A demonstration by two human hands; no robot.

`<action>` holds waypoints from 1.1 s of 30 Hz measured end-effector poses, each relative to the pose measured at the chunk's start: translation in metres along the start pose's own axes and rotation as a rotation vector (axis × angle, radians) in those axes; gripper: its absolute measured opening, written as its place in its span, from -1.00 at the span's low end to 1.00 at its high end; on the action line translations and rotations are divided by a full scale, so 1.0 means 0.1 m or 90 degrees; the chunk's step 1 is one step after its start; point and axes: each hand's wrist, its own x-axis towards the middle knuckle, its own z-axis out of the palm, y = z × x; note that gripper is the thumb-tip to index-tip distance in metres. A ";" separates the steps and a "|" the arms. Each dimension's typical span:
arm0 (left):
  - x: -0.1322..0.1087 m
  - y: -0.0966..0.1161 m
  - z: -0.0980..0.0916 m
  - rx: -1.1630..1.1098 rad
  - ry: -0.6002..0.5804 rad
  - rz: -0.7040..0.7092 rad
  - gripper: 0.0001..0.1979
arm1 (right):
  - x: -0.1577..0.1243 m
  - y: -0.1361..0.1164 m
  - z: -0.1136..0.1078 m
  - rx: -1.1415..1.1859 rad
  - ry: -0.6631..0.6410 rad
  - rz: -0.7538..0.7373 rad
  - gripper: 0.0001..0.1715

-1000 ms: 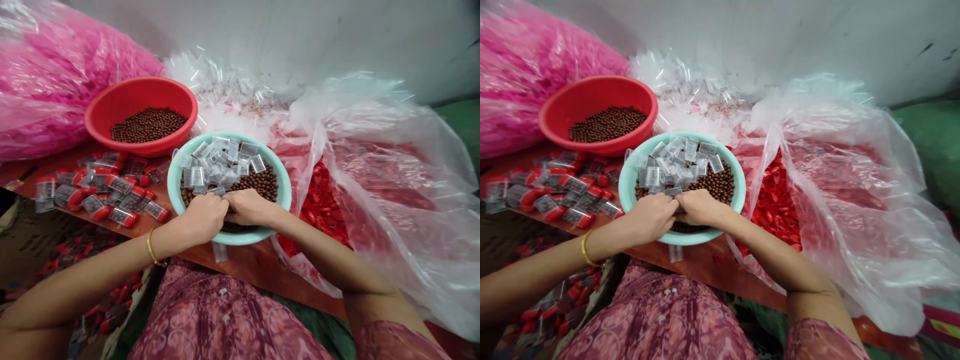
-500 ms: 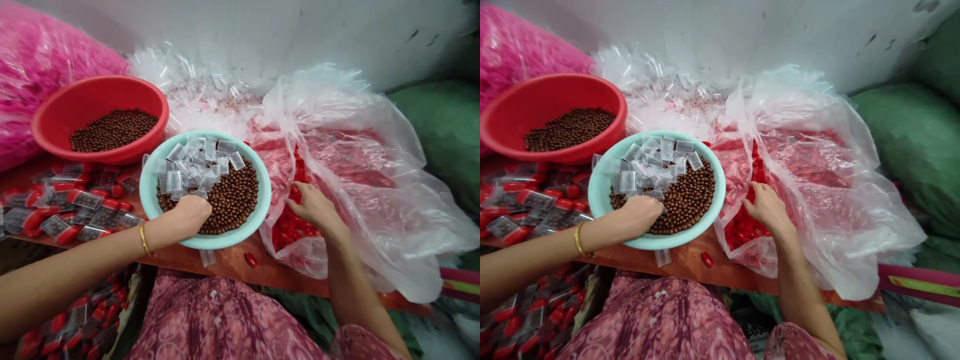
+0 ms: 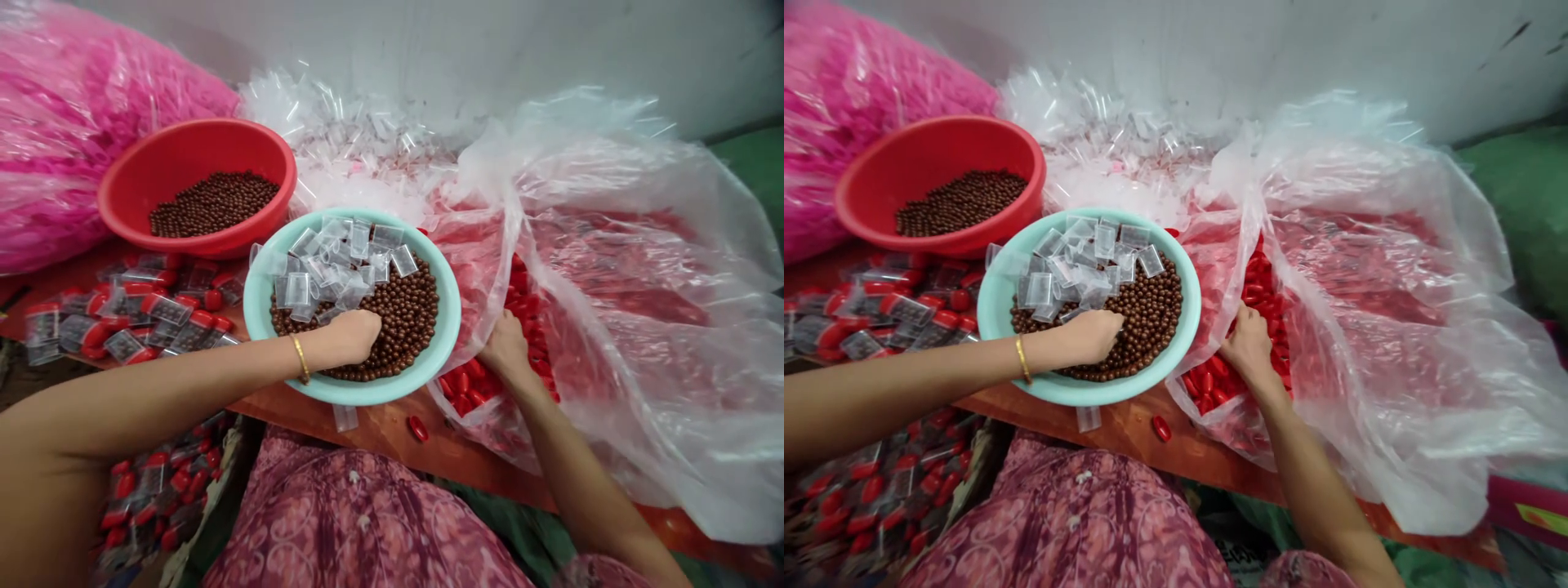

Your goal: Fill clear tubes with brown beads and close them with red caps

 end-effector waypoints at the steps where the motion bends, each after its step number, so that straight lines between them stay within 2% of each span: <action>1: 0.07 0.04 0.02 -0.050 0.010 -0.017 -0.78 | 0.03 -0.03 0.00 0.004 0.014 0.027 -0.33; 6: 0.31 0.08 0.08 -0.206 0.070 -0.088 -0.79 | 0.10 0.04 0.05 0.151 0.098 0.057 -0.36; 9: 0.35 0.02 0.10 -0.313 0.089 -0.095 -0.82 | 0.12 0.13 0.07 0.265 0.191 0.102 -0.37; 13: 0.26 -0.11 0.08 -0.670 0.061 -0.017 -0.84 | 0.14 0.19 -0.03 0.429 0.348 0.089 -0.49; 16: 0.13 -0.20 0.03 -0.852 0.031 0.005 -0.76 | 0.12 0.15 -0.25 0.594 0.402 0.084 -0.58; 20: -0.01 -0.25 -0.03 -0.937 0.032 0.052 -0.67 | 0.03 -0.05 -0.65 0.831 0.371 0.094 -0.56; 22: -0.06 -0.26 -0.05 -0.943 0.025 0.062 -0.68 | -0.01 -0.22 -0.84 0.849 0.356 0.053 -0.57; 24: -0.11 -0.25 -0.06 -0.936 -0.010 0.033 -0.74 | -0.01 -0.41 -0.97 0.831 0.324 -0.022 -0.57; 26: -0.15 -0.26 -0.05 -0.925 -0.052 -0.009 -0.78 | 0.03 -0.61 -1.05 0.767 0.273 -0.109 -0.57; 28: -0.20 -0.26 -0.03 -0.917 -0.077 -0.025 -0.78 | 0.13 -0.82 -1.05 0.657 0.187 -0.163 -0.56; 31: -0.29 -0.26 -0.03 -0.909 -0.073 -0.014 -0.72 | 0.33 -1.12 -0.96 0.440 0.043 -0.192 -0.52; 33: -0.35 -0.26 -0.04 -0.903 -0.060 -0.028 -0.68 | 0.45 -1.29 -0.87 0.247 -0.011 -0.188 -0.47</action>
